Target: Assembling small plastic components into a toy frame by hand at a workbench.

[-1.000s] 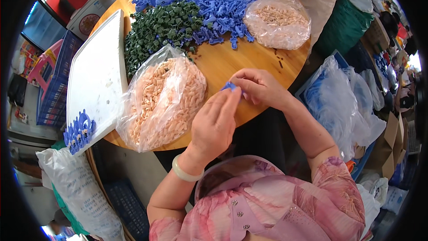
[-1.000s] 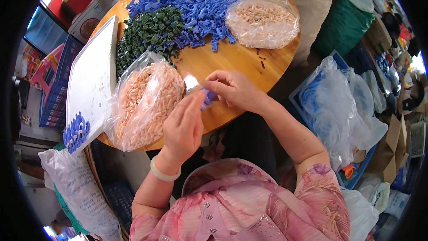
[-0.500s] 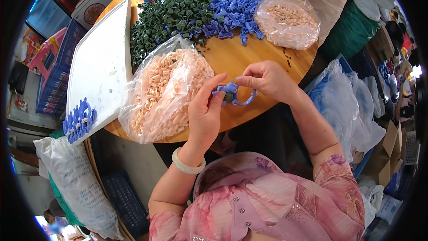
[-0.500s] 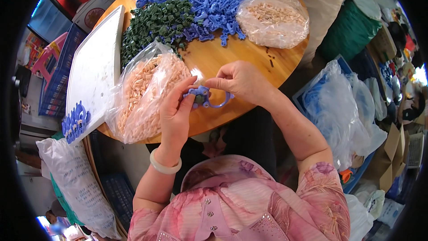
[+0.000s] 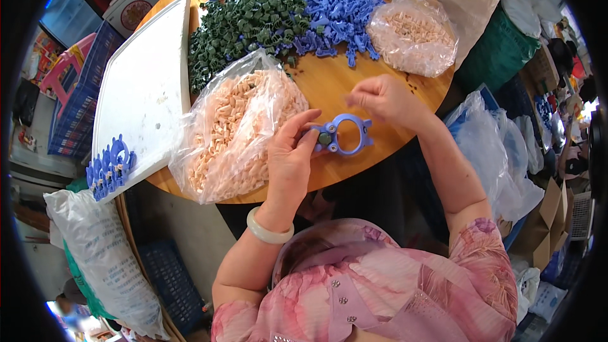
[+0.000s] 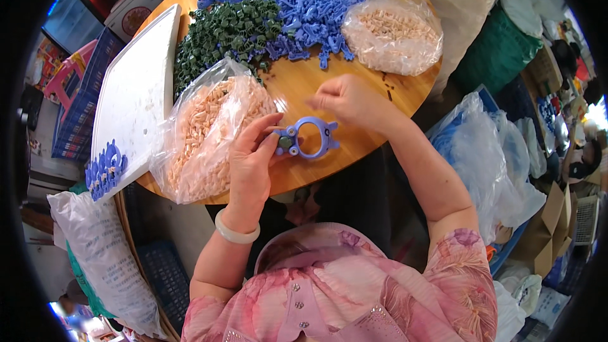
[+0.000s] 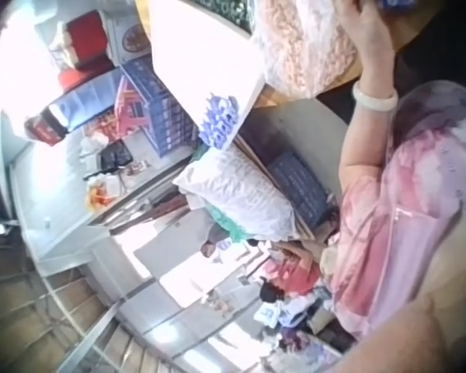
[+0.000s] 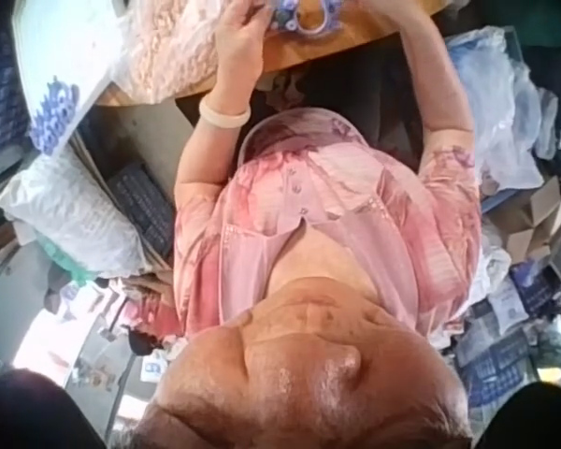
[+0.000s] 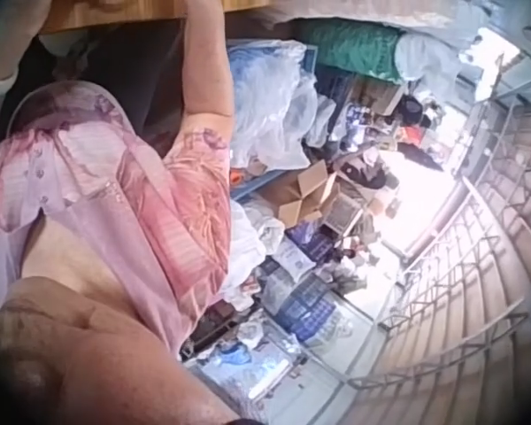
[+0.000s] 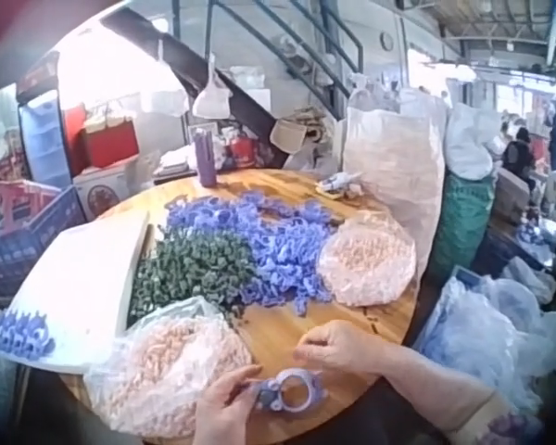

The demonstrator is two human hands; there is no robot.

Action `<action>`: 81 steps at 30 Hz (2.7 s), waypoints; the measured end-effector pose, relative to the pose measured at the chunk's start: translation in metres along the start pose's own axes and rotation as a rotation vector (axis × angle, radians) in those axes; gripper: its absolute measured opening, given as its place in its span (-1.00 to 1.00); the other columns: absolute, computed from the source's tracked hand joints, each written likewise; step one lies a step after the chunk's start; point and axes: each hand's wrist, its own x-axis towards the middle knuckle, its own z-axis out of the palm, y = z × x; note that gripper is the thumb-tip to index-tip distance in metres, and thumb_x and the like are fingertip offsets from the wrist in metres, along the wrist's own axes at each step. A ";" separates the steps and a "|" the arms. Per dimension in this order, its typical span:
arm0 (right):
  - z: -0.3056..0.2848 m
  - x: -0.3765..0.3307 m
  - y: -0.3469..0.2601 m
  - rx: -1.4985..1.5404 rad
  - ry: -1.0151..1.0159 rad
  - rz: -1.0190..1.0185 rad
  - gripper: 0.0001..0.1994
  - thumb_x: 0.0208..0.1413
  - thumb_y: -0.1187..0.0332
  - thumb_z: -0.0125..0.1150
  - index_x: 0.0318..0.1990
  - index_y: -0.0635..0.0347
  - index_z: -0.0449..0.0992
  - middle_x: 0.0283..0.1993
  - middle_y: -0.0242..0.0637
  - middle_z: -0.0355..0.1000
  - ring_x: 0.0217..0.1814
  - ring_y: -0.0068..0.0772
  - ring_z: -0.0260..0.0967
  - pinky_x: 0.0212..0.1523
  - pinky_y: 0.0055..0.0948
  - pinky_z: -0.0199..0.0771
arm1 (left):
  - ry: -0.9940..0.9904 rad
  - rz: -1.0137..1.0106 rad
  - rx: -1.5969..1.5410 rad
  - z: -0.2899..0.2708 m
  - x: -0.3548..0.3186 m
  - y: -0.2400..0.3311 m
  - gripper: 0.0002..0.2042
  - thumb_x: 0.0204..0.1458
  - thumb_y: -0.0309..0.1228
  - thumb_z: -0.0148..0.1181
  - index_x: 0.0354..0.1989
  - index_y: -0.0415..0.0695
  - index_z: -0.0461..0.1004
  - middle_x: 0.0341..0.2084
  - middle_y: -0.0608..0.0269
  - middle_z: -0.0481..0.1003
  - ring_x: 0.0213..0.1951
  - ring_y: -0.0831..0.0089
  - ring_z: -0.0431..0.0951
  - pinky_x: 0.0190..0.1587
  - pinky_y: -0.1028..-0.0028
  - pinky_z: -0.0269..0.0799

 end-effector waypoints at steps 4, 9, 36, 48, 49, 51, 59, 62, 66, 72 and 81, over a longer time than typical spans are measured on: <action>-0.021 0.036 0.034 -0.488 0.371 -0.317 -0.83 0.06 0.43 0.13 -0.20 0.24 0.51 -0.30 -0.25 0.40 -0.29 -0.41 0.37 -0.26 -0.47 0.35 | 0.013 -0.031 -0.033 -0.002 0.000 -0.001 -0.74 0.12 -0.63 -0.04 -0.02 -0.22 0.41 -0.32 0.29 0.44 -0.31 0.60 0.49 -0.24 0.56 0.54; -0.029 0.058 0.049 -0.689 0.305 -0.494 -0.82 0.00 0.43 0.19 -0.21 0.23 0.51 -0.21 -0.24 0.37 -0.21 -0.21 0.37 -0.20 -0.36 0.38 | 0.008 -0.026 -0.031 -0.003 0.000 -0.003 -0.74 0.13 -0.62 -0.06 -0.02 -0.25 0.40 -0.32 0.26 0.45 -0.30 0.56 0.51 -0.23 0.53 0.55; -0.009 0.018 0.029 -0.387 -0.009 -0.547 -0.88 0.05 0.43 0.18 -0.28 0.28 0.48 -0.31 -0.25 0.41 -0.25 -0.31 0.37 -0.21 -0.44 0.36 | 0.002 -0.039 -0.050 -0.005 -0.001 -0.001 -0.76 0.14 -0.60 -0.05 -0.02 -0.24 0.40 -0.34 0.30 0.41 -0.32 0.61 0.49 -0.24 0.54 0.56; -0.007 -0.015 -0.001 0.279 -0.079 -0.322 -0.86 0.09 0.50 0.15 -0.19 0.31 0.49 -0.25 -0.40 0.46 -0.31 -0.67 0.37 -0.29 -0.68 0.38 | 0.030 -0.032 -0.028 -0.004 0.000 -0.002 -0.75 0.13 -0.59 -0.05 -0.01 -0.27 0.40 -0.33 0.26 0.46 -0.31 0.53 0.54 -0.23 0.49 0.57; -0.004 -0.017 -0.008 0.280 -0.084 -0.319 -0.86 0.09 0.50 0.15 -0.19 0.31 0.49 -0.25 -0.40 0.46 -0.31 -0.67 0.37 -0.29 -0.68 0.38 | 0.019 -0.033 -0.026 -0.004 0.000 -0.002 -0.75 0.13 -0.59 -0.04 -0.01 -0.26 0.40 -0.33 0.26 0.47 -0.32 0.53 0.54 -0.24 0.50 0.57; 0.004 -0.017 -0.016 0.249 -0.203 -0.234 -0.86 0.08 0.57 0.12 -0.19 0.33 0.49 -0.28 -0.37 0.45 -0.28 -0.62 0.38 -0.25 -0.64 0.40 | 0.015 -0.031 -0.039 -0.005 0.000 -0.003 -0.74 0.13 -0.58 -0.04 -0.01 -0.25 0.40 -0.33 0.25 0.47 -0.32 0.53 0.54 -0.24 0.51 0.56; 0.011 -0.007 -0.023 0.158 -0.206 -0.177 -0.85 0.07 0.41 0.20 -0.26 0.28 0.55 -0.40 -0.45 0.44 -0.38 -0.70 0.33 -0.40 -0.64 0.32 | 0.000 -0.034 -0.058 -0.005 0.000 -0.002 -0.76 0.12 -0.61 -0.02 -0.03 -0.21 0.40 -0.35 0.27 0.42 -0.34 0.55 0.51 -0.30 0.55 0.57; 0.010 -0.004 -0.022 0.020 -0.177 -0.211 -0.89 0.09 0.47 0.15 -0.28 0.31 0.53 -0.33 -0.42 0.40 -0.36 -0.67 0.34 -0.39 -0.67 0.34 | 0.011 -0.043 -0.073 -0.006 -0.001 -0.001 -0.76 0.12 -0.60 -0.02 -0.03 -0.21 0.40 -0.35 0.27 0.42 -0.33 0.55 0.51 -0.30 0.55 0.57; 0.011 -0.002 -0.020 -0.005 -0.162 -0.218 -0.89 0.10 0.46 0.14 -0.29 0.31 0.54 -0.34 -0.40 0.39 -0.36 -0.67 0.33 -0.41 -0.67 0.33 | 0.015 -0.070 -0.064 -0.007 -0.001 -0.003 -0.76 0.13 -0.56 0.00 -0.02 -0.22 0.40 -0.34 0.26 0.45 -0.35 0.56 0.52 -0.30 0.53 0.57; 0.015 -0.009 -0.016 -0.071 -0.072 -0.286 -0.89 0.09 0.45 0.16 -0.29 0.30 0.55 -0.35 -0.39 0.39 -0.36 -0.65 0.33 -0.41 -0.67 0.30 | 0.024 -0.077 -0.082 -0.006 -0.001 -0.002 -0.76 0.14 -0.52 0.02 -0.01 -0.22 0.41 -0.34 0.27 0.49 -0.36 0.57 0.54 -0.30 0.52 0.57; 0.021 -0.018 -0.022 -0.172 0.018 -0.338 -0.89 0.08 0.45 0.17 -0.29 0.29 0.55 -0.37 -0.35 0.39 -0.35 -0.56 0.33 -0.35 -0.59 0.31 | 0.021 -0.064 -0.070 -0.007 0.001 -0.004 -0.75 0.13 -0.52 0.03 -0.01 -0.22 0.40 -0.35 0.28 0.49 -0.38 0.58 0.54 -0.31 0.51 0.58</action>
